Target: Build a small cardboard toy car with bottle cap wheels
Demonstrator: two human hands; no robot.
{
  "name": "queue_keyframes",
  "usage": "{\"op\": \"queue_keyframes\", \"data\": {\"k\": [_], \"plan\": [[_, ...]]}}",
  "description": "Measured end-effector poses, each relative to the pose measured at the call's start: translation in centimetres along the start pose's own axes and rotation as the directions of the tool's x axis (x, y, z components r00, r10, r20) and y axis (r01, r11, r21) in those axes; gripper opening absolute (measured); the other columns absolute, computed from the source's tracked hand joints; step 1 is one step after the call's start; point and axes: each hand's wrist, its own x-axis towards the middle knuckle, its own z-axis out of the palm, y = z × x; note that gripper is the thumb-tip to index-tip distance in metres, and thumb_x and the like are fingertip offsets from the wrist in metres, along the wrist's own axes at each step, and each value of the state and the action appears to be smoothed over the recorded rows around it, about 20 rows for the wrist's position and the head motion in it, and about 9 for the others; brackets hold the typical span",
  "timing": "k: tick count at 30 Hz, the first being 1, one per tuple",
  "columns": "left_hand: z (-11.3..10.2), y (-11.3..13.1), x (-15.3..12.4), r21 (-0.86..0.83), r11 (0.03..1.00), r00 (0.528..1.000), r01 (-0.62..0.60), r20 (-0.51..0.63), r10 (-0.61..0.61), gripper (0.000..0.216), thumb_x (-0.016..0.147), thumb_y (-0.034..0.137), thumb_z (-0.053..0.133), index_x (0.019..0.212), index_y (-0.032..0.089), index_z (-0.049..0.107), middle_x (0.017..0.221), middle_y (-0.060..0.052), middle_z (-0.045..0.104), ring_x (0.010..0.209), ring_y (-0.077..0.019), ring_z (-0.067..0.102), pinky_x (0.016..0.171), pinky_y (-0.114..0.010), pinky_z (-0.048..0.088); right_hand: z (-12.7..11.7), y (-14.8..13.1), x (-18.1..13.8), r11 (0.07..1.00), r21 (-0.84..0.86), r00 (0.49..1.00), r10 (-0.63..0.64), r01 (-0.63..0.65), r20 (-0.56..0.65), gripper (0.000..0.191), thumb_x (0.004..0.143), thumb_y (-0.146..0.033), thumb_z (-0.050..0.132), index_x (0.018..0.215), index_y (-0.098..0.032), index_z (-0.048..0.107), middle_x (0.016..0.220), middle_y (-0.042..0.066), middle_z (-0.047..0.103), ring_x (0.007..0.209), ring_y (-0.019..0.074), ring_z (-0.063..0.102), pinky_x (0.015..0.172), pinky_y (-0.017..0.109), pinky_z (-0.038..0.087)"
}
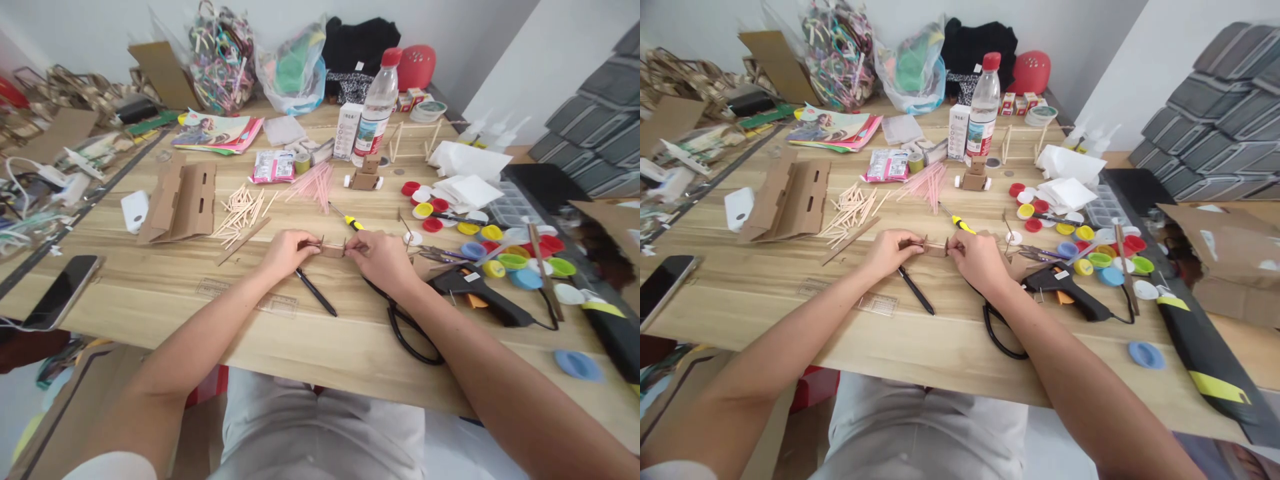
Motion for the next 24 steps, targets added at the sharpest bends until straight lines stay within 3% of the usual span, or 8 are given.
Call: {"op": "queue_keyframes", "data": {"k": [4, 10, 15, 24], "plan": [[-0.1, -0.3, 0.2, 0.012, 0.999, 0.999, -0.052, -0.011, 0.052, 0.012, 0.08, 0.012, 0.076, 0.082, 0.023, 0.082, 0.092, -0.003, 0.084, 0.09, -0.0222, 0.077, 0.09, -0.034, 0.059, 0.0, -0.2, 0.0, 1.0, 0.012, 1.0, -0.025, 0.025, -0.015, 0.017, 0.078, -0.009, 0.065, 0.073, -0.025, 0.071, 0.07, 0.0, 0.077, 0.067, 0.0205, 0.074, 0.067, 0.028, 0.055], [0.3, -0.2, 0.3, 0.075, 0.997, 0.998, -0.031, -0.052, 0.035, 0.013, 0.08, 0.011, 0.074, 0.075, 0.021, 0.079, 0.079, -0.002, 0.081, 0.073, -0.0191, 0.074, 0.075, -0.029, 0.056, 0.0, -0.8, 0.2, 1.0, -0.02, 1.0, -0.01, 0.011, 0.006, 0.022, 0.078, -0.005, 0.064, 0.074, -0.025, 0.071, 0.073, 0.0, 0.079, 0.071, 0.0198, 0.076, 0.069, 0.027, 0.055], [0.4, 0.4, -0.2, 0.115, 0.993, 0.996, -0.035, -0.072, 0.043, 0.01, 0.079, 0.013, 0.073, 0.074, 0.021, 0.078, 0.076, -0.002, 0.081, 0.068, -0.0176, 0.071, 0.07, -0.028, 0.055, -0.2, -0.9, 0.3, 0.986, -0.163, 0.999, 0.021, -0.016, 0.027, 0.021, 0.082, -0.008, 0.063, 0.082, -0.025, 0.075, 0.077, 0.003, 0.08, 0.077, 0.0224, 0.077, 0.07, 0.027, 0.053], [-0.1, 1.5, -1.6, 0.173, 0.977, 0.975, -0.124, -0.163, 0.153, 0.011, 0.075, 0.017, 0.07, 0.066, 0.024, 0.07, 0.066, 0.0, 0.075, 0.067, -0.0193, 0.069, 0.078, -0.032, 0.056, -1.7, -0.7, 1.7, 0.976, -0.061, 0.977, -0.207, 0.21, 0.049, 0.025, 0.082, -0.005, 0.059, 0.083, -0.022, 0.077, 0.082, 0.003, 0.081, 0.075, 0.0198, 0.073, 0.07, 0.027, 0.05]]}}
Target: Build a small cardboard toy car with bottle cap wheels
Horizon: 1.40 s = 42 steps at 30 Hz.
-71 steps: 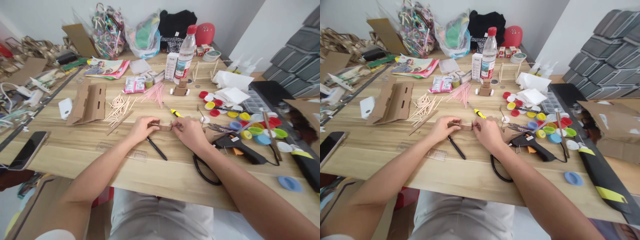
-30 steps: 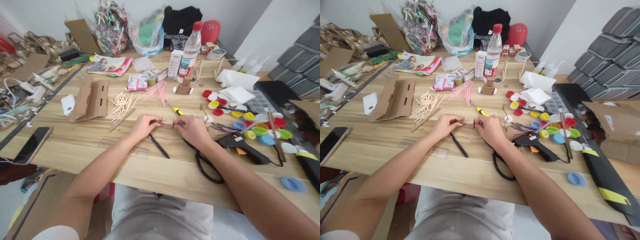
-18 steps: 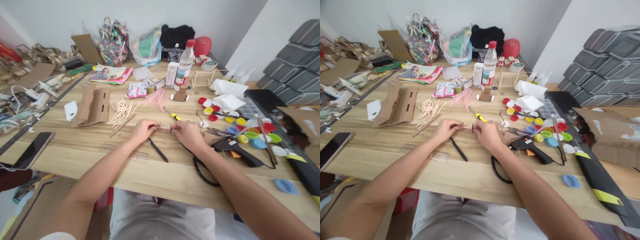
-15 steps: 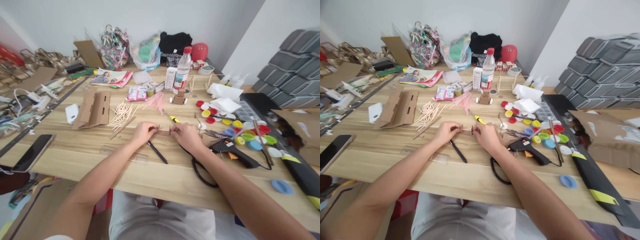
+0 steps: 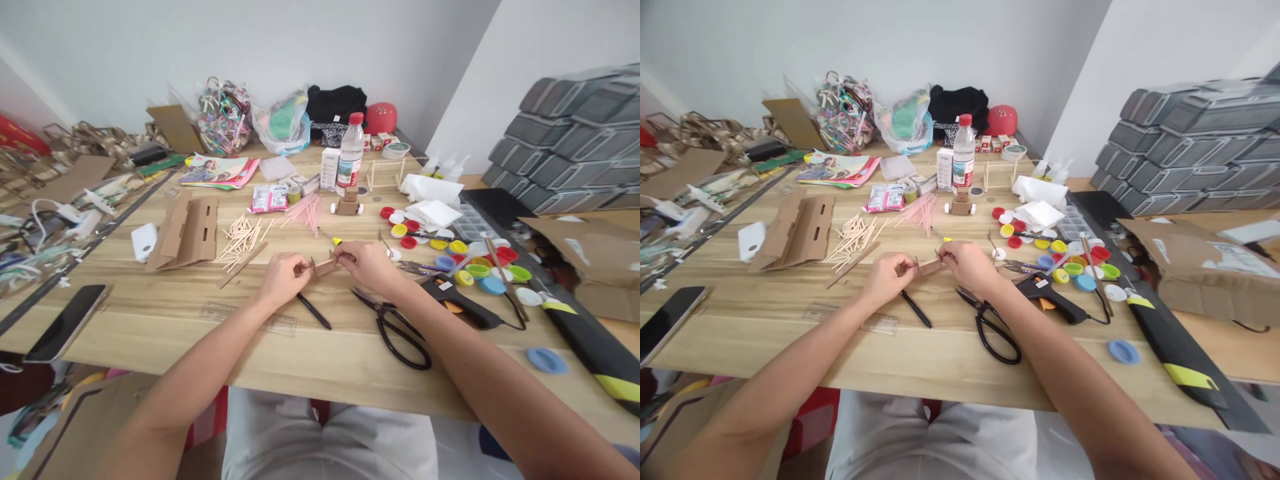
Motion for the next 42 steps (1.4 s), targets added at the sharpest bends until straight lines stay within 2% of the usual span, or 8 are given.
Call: {"op": "queue_keyframes", "data": {"k": [5, 11, 14, 17, 25, 32, 37, 42], "plan": [[-0.4, -0.1, -0.3, -0.02, 1.0, 0.998, 0.015, -0.064, -0.016, 0.014, 0.074, 0.017, 0.069, 0.062, 0.023, 0.064, 0.063, 0.001, 0.07, 0.064, -0.0177, 0.066, 0.072, -0.031, 0.054, -0.1, 0.0, 1.1, 1.0, 0.004, 1.0, 0.01, -0.01, -0.001, 0.02, 0.085, -0.01, 0.061, 0.086, -0.022, 0.076, 0.079, 0.003, 0.078, 0.072, 0.0188, 0.071, 0.068, 0.026, 0.049], [-0.8, -0.7, -0.1, -0.085, 0.993, 0.982, 0.079, -0.163, -0.092, 0.013, 0.072, 0.016, 0.068, 0.061, 0.022, 0.062, 0.062, 0.001, 0.069, 0.061, -0.0161, 0.064, 0.066, -0.028, 0.051, 1.3, -2.0, -0.4, 0.98, -0.165, 0.966, 0.07, -0.114, -0.249, 0.038, 0.096, -0.022, 0.053, 0.131, -0.021, 0.068, 0.094, 0.008, 0.079, 0.079, 0.0225, 0.072, 0.062, 0.027, 0.046], [-1.0, -0.8, 0.0, -0.077, 0.994, 0.975, 0.076, -0.201, -0.091, 0.016, 0.072, 0.017, 0.068, 0.06, 0.022, 0.061, 0.06, 0.002, 0.067, 0.06, -0.016, 0.063, 0.067, -0.029, 0.051, 2.2, -3.6, -1.5, 0.952, -0.305, 0.994, -0.031, -0.003, -0.108, 0.043, 0.1, -0.022, 0.045, 0.137, -0.024, 0.067, 0.095, 0.009, 0.079, 0.075, 0.0208, 0.071, 0.054, 0.026, 0.039], [-1.0, -0.7, 0.1, -0.071, 0.995, 0.973, 0.071, -0.215, -0.085, 0.017, 0.074, 0.02, 0.069, 0.059, 0.023, 0.06, 0.058, 0.003, 0.066, 0.059, -0.0157, 0.062, 0.065, -0.028, 0.05, 2.6, -4.8, -1.8, 0.913, -0.409, 1.0, -0.001, 0.01, 0.023, 0.053, 0.098, -0.015, 0.041, 0.144, -0.028, 0.062, 0.097, 0.01, 0.079, 0.069, 0.0204, 0.07, 0.049, 0.027, 0.034], [-0.9, -0.5, -0.1, -0.067, 0.995, 0.968, 0.074, -0.234, -0.088, 0.018, 0.076, 0.023, 0.068, 0.059, 0.023, 0.06, 0.059, 0.003, 0.066, 0.06, -0.0158, 0.062, 0.065, -0.028, 0.051, 2.3, -4.9, -1.5, 0.872, -0.487, 0.994, 0.019, 0.035, 0.105, 0.059, 0.098, -0.011, 0.038, 0.151, -0.029, 0.056, 0.099, 0.012, 0.076, 0.065, 0.0196, 0.068, 0.047, 0.028, 0.033], [-0.9, -0.5, -0.2, -0.053, 0.995, 0.963, 0.085, -0.251, -0.096, 0.018, 0.076, 0.021, 0.068, 0.06, 0.023, 0.061, 0.059, 0.002, 0.067, 0.062, -0.0171, 0.064, 0.067, -0.03, 0.051, 2.1, -4.1, -1.8, 0.916, -0.4, 1.0, -0.007, 0.017, 0.025, 0.053, 0.097, -0.014, 0.043, 0.145, -0.028, 0.06, 0.104, 0.011, 0.075, 0.068, 0.0206, 0.066, 0.048, 0.029, 0.034], [-0.8, -0.3, -0.2, -0.072, 0.993, 0.967, 0.098, -0.227, -0.112, 0.016, 0.075, 0.019, 0.069, 0.061, 0.023, 0.062, 0.061, 0.002, 0.068, 0.062, -0.017, 0.065, 0.07, -0.03, 0.054, 1.6, -2.2, -0.8, 0.994, -0.056, 0.971, 0.075, -0.09, -0.225, 0.025, 0.097, -0.023, 0.05, 0.111, -0.022, 0.07, 0.098, 0.009, 0.075, 0.079, 0.0232, 0.068, 0.063, 0.03, 0.047], [-0.4, 0.0, -0.3, -0.027, 0.997, 0.977, 0.076, -0.2, -0.079, 0.013, 0.074, 0.02, 0.069, 0.063, 0.023, 0.064, 0.062, 0.002, 0.069, 0.064, -0.0175, 0.066, 0.071, -0.031, 0.053, 1.6, -0.9, 0.4, 0.991, 0.115, 0.959, 0.099, -0.07, -0.266, 0.01, 0.088, -0.025, 0.066, 0.094, -0.022, 0.073, 0.084, 0.004, 0.069, 0.071, 0.0198, 0.063, 0.067, 0.031, 0.05]]}}
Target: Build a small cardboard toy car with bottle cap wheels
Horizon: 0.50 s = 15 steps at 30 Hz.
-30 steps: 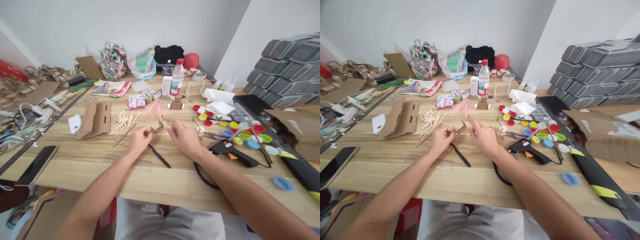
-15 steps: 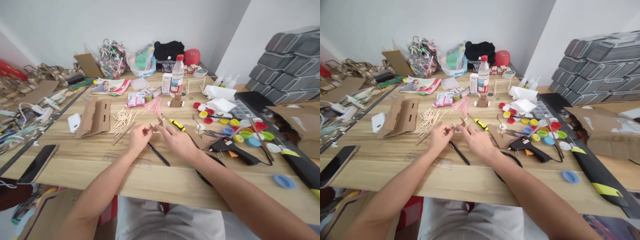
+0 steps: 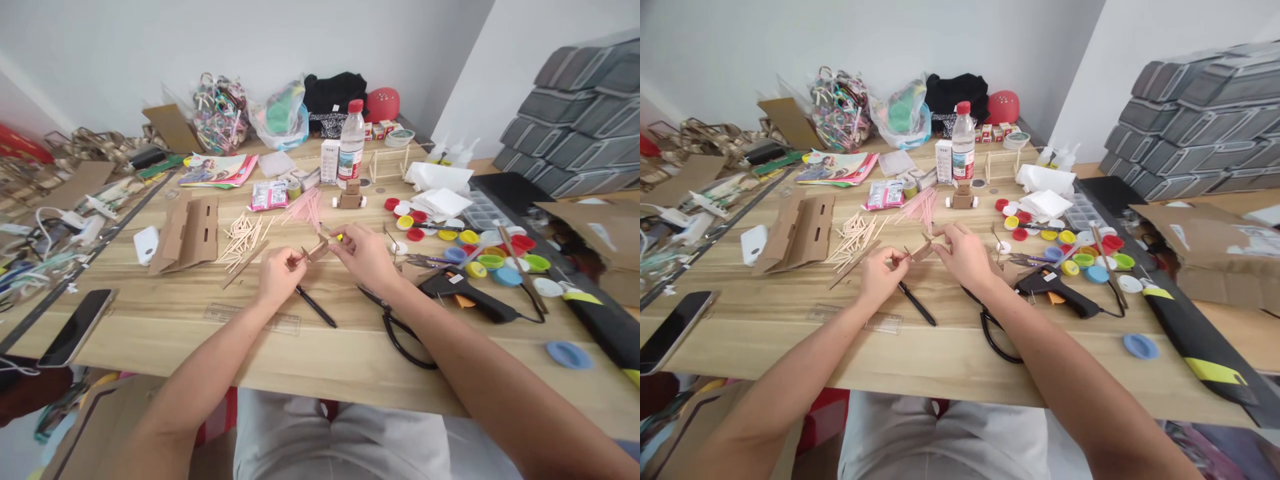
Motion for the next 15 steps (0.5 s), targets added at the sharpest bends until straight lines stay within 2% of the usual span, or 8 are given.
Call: {"op": "queue_keyframes", "data": {"k": [8, 13, 15], "plan": [[0.2, -0.1, -0.2, 0.047, 0.999, 1.0, -0.026, -0.003, 0.026, 0.015, 0.074, 0.019, 0.071, 0.062, 0.024, 0.063, 0.062, 0.001, 0.068, 0.068, -0.0187, 0.067, 0.075, -0.033, 0.053, 0.1, -0.7, 0.2, 0.999, 0.019, 0.998, 0.048, -0.049, 0.033, 0.014, 0.089, -0.022, 0.065, 0.087, -0.021, 0.079, 0.081, 0.005, 0.074, 0.071, 0.0199, 0.067, 0.07, 0.031, 0.053], [0.1, -0.4, 0.5, -0.086, 0.993, 0.994, 0.083, 0.084, -0.075, 0.012, 0.076, 0.022, 0.068, 0.065, 0.022, 0.068, 0.064, 0.001, 0.071, 0.064, -0.0172, 0.065, 0.067, -0.03, 0.052, -1.0, -0.3, 0.9, 1.0, -0.006, 0.998, 0.009, -0.008, 0.058, 0.023, 0.085, -0.012, 0.063, 0.097, -0.023, 0.08, 0.103, 0.007, 0.079, 0.081, 0.0209, 0.071, 0.079, 0.034, 0.055], [0.1, -0.6, 0.8, -0.141, 0.982, 0.985, 0.129, 0.134, -0.11, 0.011, 0.077, 0.023, 0.068, 0.067, 0.022, 0.071, 0.067, 0.001, 0.073, 0.066, -0.0171, 0.067, 0.066, -0.028, 0.053, -1.3, -0.1, 1.2, 1.0, -0.024, 0.995, 0.003, -0.001, 0.096, 0.024, 0.083, -0.01, 0.064, 0.095, -0.023, 0.08, 0.104, 0.007, 0.079, 0.083, 0.0214, 0.072, 0.081, 0.034, 0.055]]}}
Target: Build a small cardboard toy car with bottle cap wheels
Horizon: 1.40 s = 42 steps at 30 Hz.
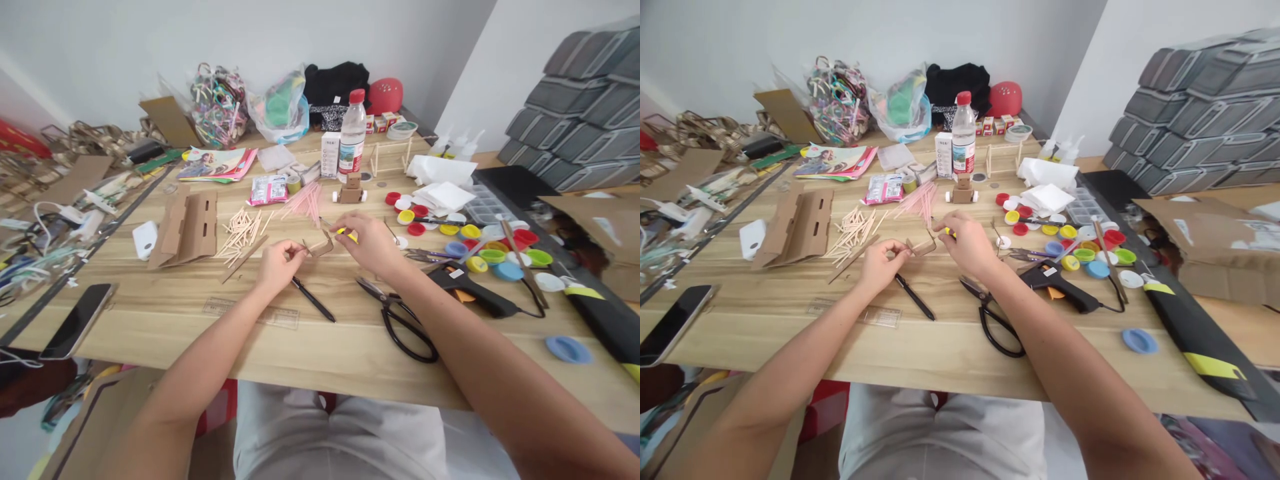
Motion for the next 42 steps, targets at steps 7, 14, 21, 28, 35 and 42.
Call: {"op": "queue_keyframes", "data": {"k": [7, 14, 21, 28, 35, 42], "plan": [[-0.5, 0.0, 0.9, -0.04, 0.998, 0.998, 0.039, 0.045, -0.037, 0.009, 0.073, 0.023, 0.074, 0.065, 0.021, 0.071, 0.068, 0.001, 0.075, 0.07, -0.0177, 0.07, 0.072, -0.029, 0.057, 0.2, 0.2, 0.4, 0.999, 0.033, 0.993, 0.012, -0.016, 0.113, 0.018, 0.083, -0.011, 0.064, 0.08, -0.021, 0.078, 0.079, 0.002, 0.08, 0.074, 0.0183, 0.071, 0.073, 0.027, 0.051], [-0.2, -0.5, 1.1, -0.042, 0.999, 0.996, -0.018, 0.087, 0.021, 0.008, 0.074, 0.023, 0.074, 0.066, 0.021, 0.073, 0.069, 0.001, 0.076, 0.07, -0.0186, 0.071, 0.072, -0.029, 0.057, 0.0, 0.7, -0.1, 0.999, 0.035, 0.994, 0.007, -0.011, 0.109, 0.017, 0.08, -0.011, 0.064, 0.078, -0.021, 0.078, 0.077, 0.002, 0.08, 0.068, 0.0175, 0.069, 0.067, 0.026, 0.049], [0.3, -1.4, 1.2, 0.116, 0.985, 0.981, -0.125, 0.166, 0.105, 0.007, 0.077, 0.019, 0.076, 0.072, 0.022, 0.078, 0.076, -0.002, 0.08, 0.073, -0.0208, 0.073, 0.077, -0.033, 0.056, -0.2, -0.5, -1.0, 0.977, -0.209, 0.961, 0.093, -0.038, 0.261, 0.019, 0.084, -0.012, 0.062, 0.086, -0.02, 0.08, 0.081, 0.005, 0.081, 0.074, 0.0199, 0.073, 0.068, 0.026, 0.048], [0.4, -1.7, 1.2, 0.245, 0.945, 0.962, -0.218, 0.217, 0.166, 0.008, 0.081, 0.021, 0.076, 0.076, 0.025, 0.081, 0.079, -0.004, 0.082, 0.077, -0.0221, 0.074, 0.089, -0.038, 0.054, -0.1, -0.8, -1.0, 0.926, -0.377, 0.928, 0.128, 0.015, 0.349, 0.023, 0.088, -0.016, 0.059, 0.092, -0.022, 0.081, 0.087, 0.007, 0.081, 0.081, 0.0226, 0.074, 0.068, 0.027, 0.046], [0.3, -1.6, 1.4, 0.264, 0.939, 0.96, -0.22, 0.228, 0.161, 0.009, 0.084, 0.023, 0.075, 0.078, 0.026, 0.082, 0.084, -0.003, 0.083, 0.082, -0.023, 0.075, 0.092, -0.04, 0.052, -0.2, -0.3, -0.9, 0.932, -0.363, 0.915, 0.136, 0.013, 0.38, 0.025, 0.087, -0.014, 0.058, 0.096, -0.02, 0.081, 0.092, 0.008, 0.082, 0.085, 0.024, 0.074, 0.072, 0.029, 0.048], [0.5, -1.4, 1.4, 0.258, 0.946, 0.966, -0.195, 0.218, 0.139, 0.009, 0.081, 0.02, 0.077, 0.075, 0.026, 0.081, 0.084, -0.003, 0.083, 0.085, -0.0233, 0.076, 0.097, -0.041, 0.052, -0.1, -0.5, -1.0, 0.943, -0.332, 0.923, 0.102, 0.029, 0.37, 0.026, 0.085, -0.011, 0.057, 0.09, -0.02, 0.081, 0.088, 0.007, 0.082, 0.082, 0.0238, 0.074, 0.075, 0.029, 0.049]]}}
